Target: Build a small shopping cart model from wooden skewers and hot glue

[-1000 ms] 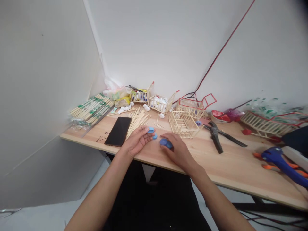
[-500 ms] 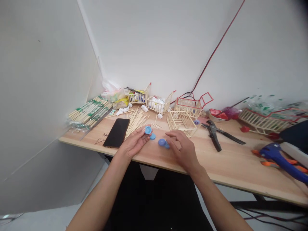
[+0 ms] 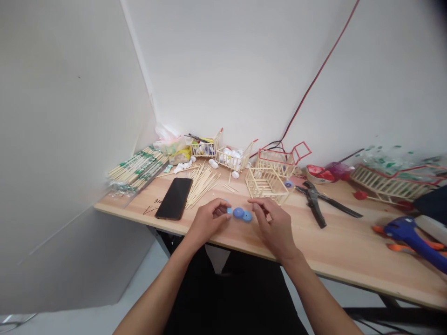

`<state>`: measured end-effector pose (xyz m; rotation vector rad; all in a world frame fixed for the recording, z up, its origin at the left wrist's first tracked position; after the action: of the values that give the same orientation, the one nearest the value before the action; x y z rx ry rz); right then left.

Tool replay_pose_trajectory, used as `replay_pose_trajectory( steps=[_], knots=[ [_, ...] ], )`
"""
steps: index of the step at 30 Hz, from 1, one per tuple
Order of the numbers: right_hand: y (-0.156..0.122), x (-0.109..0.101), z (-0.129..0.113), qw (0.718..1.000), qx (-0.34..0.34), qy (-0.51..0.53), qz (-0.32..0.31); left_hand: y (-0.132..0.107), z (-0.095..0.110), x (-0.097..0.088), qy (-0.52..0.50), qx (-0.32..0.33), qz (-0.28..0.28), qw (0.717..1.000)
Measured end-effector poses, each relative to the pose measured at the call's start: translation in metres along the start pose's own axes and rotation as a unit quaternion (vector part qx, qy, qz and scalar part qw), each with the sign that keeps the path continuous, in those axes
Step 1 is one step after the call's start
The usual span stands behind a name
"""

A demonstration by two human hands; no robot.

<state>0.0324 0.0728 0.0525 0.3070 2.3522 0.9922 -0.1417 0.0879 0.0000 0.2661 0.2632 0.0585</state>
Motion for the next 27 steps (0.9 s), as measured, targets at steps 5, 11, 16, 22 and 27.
replay_pose_trajectory(
  steps=[5, 11, 16, 22, 27],
  knots=[
    [-0.001, 0.004, 0.002, 1.000, 0.009, 0.010, -0.013, -0.001, 0.004, -0.017, 0.102, 0.031, 0.054, 0.993],
    [-0.001, 0.004, 0.005, 1.000, 0.023, 0.014, -0.016, 0.004, 0.013, -0.040, 0.212, 0.085, 0.119, 0.966],
    [-0.001, 0.003, 0.006, 0.999, 0.032, 0.018, -0.022, 0.014, 0.022, -0.048, 0.409, 0.106, 0.126, 0.898],
    [0.000, 0.003, 0.007, 0.999, 0.033, 0.030, -0.016, 0.041, 0.016, -0.044, 0.611, 0.011, 0.031, 0.791],
    [0.000, 0.001, 0.008, 0.999, 0.029, 0.030, -0.011, 0.061, 0.009, -0.041, 0.614, -0.017, 0.017, 0.789]
  ],
)
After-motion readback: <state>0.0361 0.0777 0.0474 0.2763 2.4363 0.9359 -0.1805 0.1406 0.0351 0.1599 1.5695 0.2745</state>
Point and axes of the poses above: each hand's wrist, its own y-axis towards the middle knuckle, its own x-axis out of the palm, z = x × y, the point moved 10 cm from there along y, towards the middle knuckle, and after that the axes turned 10 degrees about z, right-handed, at the moved point
